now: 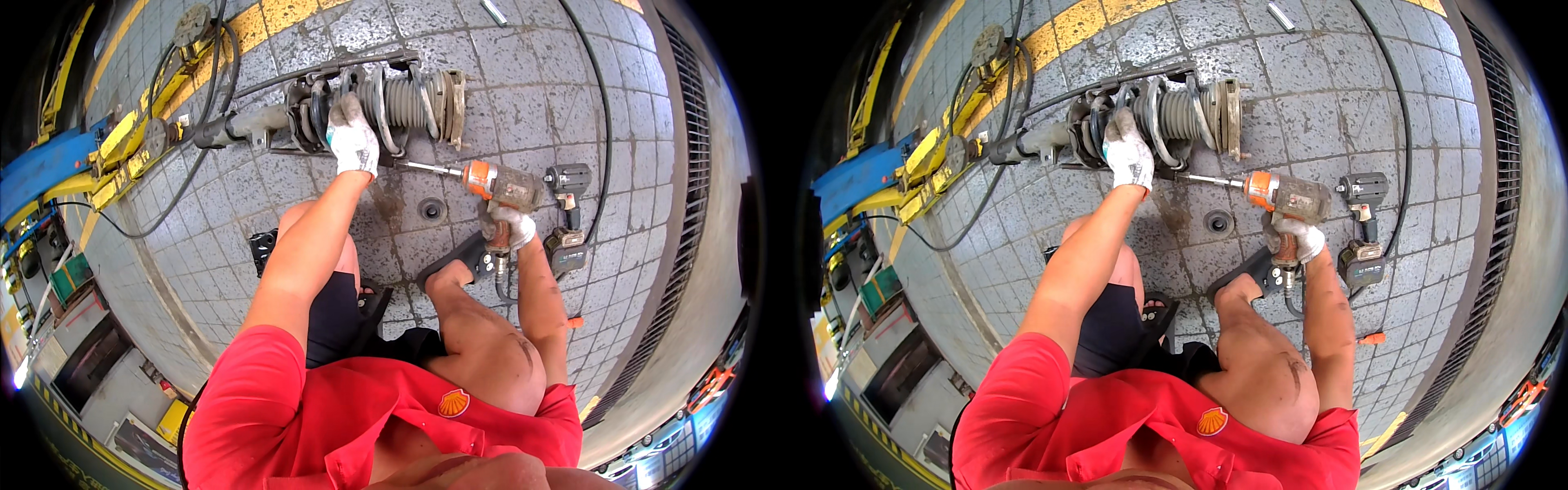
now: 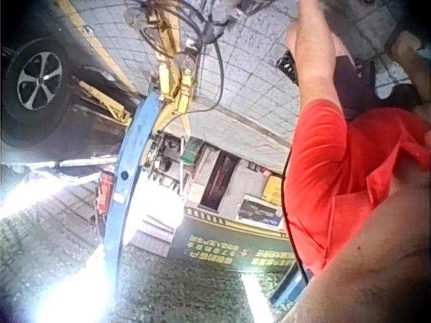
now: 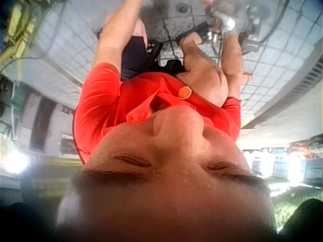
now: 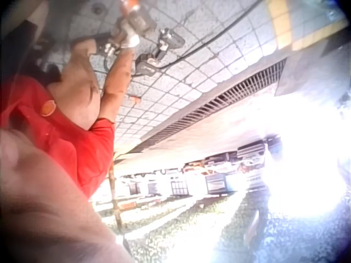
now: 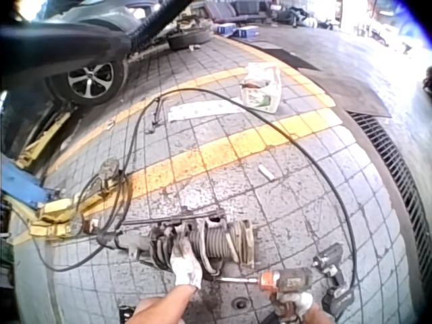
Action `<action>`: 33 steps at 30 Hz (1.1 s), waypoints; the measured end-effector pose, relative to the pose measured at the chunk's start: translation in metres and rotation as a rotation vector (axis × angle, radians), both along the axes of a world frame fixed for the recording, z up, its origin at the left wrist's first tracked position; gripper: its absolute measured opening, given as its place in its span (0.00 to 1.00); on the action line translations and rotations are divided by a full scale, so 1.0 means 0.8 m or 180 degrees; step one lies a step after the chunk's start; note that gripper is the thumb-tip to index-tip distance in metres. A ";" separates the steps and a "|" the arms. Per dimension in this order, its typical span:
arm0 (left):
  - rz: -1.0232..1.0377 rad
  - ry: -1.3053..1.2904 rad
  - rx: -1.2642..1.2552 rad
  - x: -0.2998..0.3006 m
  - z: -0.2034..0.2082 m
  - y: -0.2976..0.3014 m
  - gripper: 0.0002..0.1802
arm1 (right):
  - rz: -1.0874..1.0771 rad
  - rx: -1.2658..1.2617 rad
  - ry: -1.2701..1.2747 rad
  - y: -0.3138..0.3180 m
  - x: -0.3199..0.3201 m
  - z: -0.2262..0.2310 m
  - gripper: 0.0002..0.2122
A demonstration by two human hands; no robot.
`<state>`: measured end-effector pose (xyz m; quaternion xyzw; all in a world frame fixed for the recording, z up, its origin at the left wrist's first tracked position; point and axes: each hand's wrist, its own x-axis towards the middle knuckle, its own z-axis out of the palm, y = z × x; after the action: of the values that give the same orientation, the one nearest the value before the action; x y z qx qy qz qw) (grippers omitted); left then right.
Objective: The person disassembles a car suspension assembly on the workshop floor, using a spring compressor and power tools to remove bolts and separate the shock absorber from the coil spring. The components are laid out on the floor after separation.
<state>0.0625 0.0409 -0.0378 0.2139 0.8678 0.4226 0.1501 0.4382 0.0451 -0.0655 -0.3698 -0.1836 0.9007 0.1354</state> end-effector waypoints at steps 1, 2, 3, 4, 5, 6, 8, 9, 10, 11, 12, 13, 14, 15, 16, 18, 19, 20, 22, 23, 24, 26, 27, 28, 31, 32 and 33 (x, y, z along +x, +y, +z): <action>-0.0004 -0.0055 -0.0003 0.001 0.002 -0.001 0.34 | 0.0009 0.0027 0.0001 0.001 -0.001 0.002 0.13; -0.0013 -0.0113 -0.0002 0.003 0.007 0.001 0.34 | 0.0027 0.0020 -0.0003 0.001 0.000 0.000 0.13; 0.0002 -0.0181 0.0024 0.006 0.011 0.002 0.34 | 0.0045 0.0012 -0.0006 0.000 0.002 -0.004 0.13; 0.0017 -0.0249 0.0050 0.009 0.014 0.004 0.35 | 0.0064 0.0004 -0.0010 -0.001 0.003 -0.006 0.13; 0.0041 -0.0313 0.0069 0.009 0.016 0.003 0.36 | 0.0071 -0.0001 -0.0011 0.000 0.001 -0.004 0.13; 0.0013 -0.0224 0.0049 0.008 0.015 0.002 0.35 | 0.0077 -0.0006 -0.0013 0.001 -0.001 -0.001 0.13; -0.0050 -0.0056 0.0011 0.004 0.012 0.000 0.34 | 0.0058 -0.0018 -0.0057 0.000 -0.001 -0.003 0.13; -0.0094 -0.0038 0.0013 0.002 0.009 0.000 0.34 | 0.0032 -0.0024 -0.0098 -0.002 0.002 -0.010 0.13; -0.0139 -0.0019 0.0015 -0.001 0.004 0.000 0.34 | 0.0006 -0.0029 -0.0139 -0.004 0.004 -0.015 0.14; -0.0174 0.0006 0.0012 -0.002 0.004 -0.001 0.34 | 0.0007 -0.0045 -0.0125 -0.005 0.004 -0.014 0.14; -0.0101 -0.0034 -0.0004 -0.002 0.002 -0.001 0.35 | 0.0007 -0.0060 -0.0111 -0.006 0.002 -0.013 0.15; -0.0028 -0.0073 -0.0019 0.000 0.001 -0.001 0.35 | 0.0006 -0.0074 -0.0097 -0.007 0.001 -0.012 0.15; 0.0033 -0.0115 -0.0036 0.002 0.003 0.000 0.36 | -0.0017 -0.0111 -0.0088 -0.009 0.003 -0.014 0.16; 0.0028 -0.0171 -0.0027 0.002 0.006 0.001 0.36 | -0.0041 -0.0147 -0.0078 -0.010 0.005 -0.019 0.16; 0.0021 -0.0228 -0.0019 0.002 0.009 0.002 0.36 | -0.0067 -0.0184 -0.0069 -0.011 0.006 -0.022 0.17; 0.0021 -0.0223 -0.0037 0.003 0.008 0.001 0.35 | -0.0023 -0.0141 -0.0067 -0.009 0.006 -0.022 0.17; 0.0021 -0.0160 -0.0061 0.001 0.002 -0.001 0.34 | -0.0002 -0.0120 -0.0066 -0.008 0.005 -0.021 0.18; 0.0013 -0.0099 -0.0081 0.001 0.003 0.000 0.34 | 0.0009 -0.0118 -0.0096 -0.006 0.004 -0.017 0.18; -0.0013 -0.0247 0.0017 -0.001 0.004 -0.001 0.35 | 0.0032 -0.0116 -0.0156 -0.003 0.001 -0.010 0.17; -0.0030 -0.0328 0.0066 0.001 0.009 0.000 0.36 | 0.0047 -0.0087 -0.0151 -0.003 0.001 -0.009 0.17; -0.0019 -0.0247 0.0018 0.003 0.016 0.001 0.36 | 0.0063 -0.0058 -0.0146 -0.002 0.001 -0.010 0.17; -0.0031 -0.0186 -0.0029 0.002 0.011 0.003 0.35 | 0.0094 -0.0051 -0.0129 -0.001 0.001 -0.010 0.17; -0.0029 -0.0150 -0.0053 0.001 0.008 0.001 0.34 | 0.0109 -0.0073 -0.0118 -0.001 0.001 -0.010 0.17; -0.0073 -0.0110 -0.0051 0.000 0.006 -0.001 0.34 | 0.0126 -0.0095 -0.0106 -0.001 0.001 -0.010 0.17; -0.0085 -0.0158 0.0034 -0.002 -0.001 -0.002 0.35 | 0.0224 -0.0146 0.0004 0.001 0.005 -0.013 0.18; -0.0068 -0.0159 0.0048 -0.002 -0.002 -0.001 0.35 | 0.0201 -0.0168 -0.0006 0.000 0.005 -0.014 0.18; -0.0050 -0.0160 0.0063 -0.001 -0.002 0.000 0.35 | 0.0179 -0.0190 -0.0016 -0.002 0.006 -0.015 0.18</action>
<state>0.0613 0.0406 -0.0391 0.2115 0.8579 0.4352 0.1731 0.4427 0.0433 -0.0774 -0.3706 -0.1673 0.9083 0.0984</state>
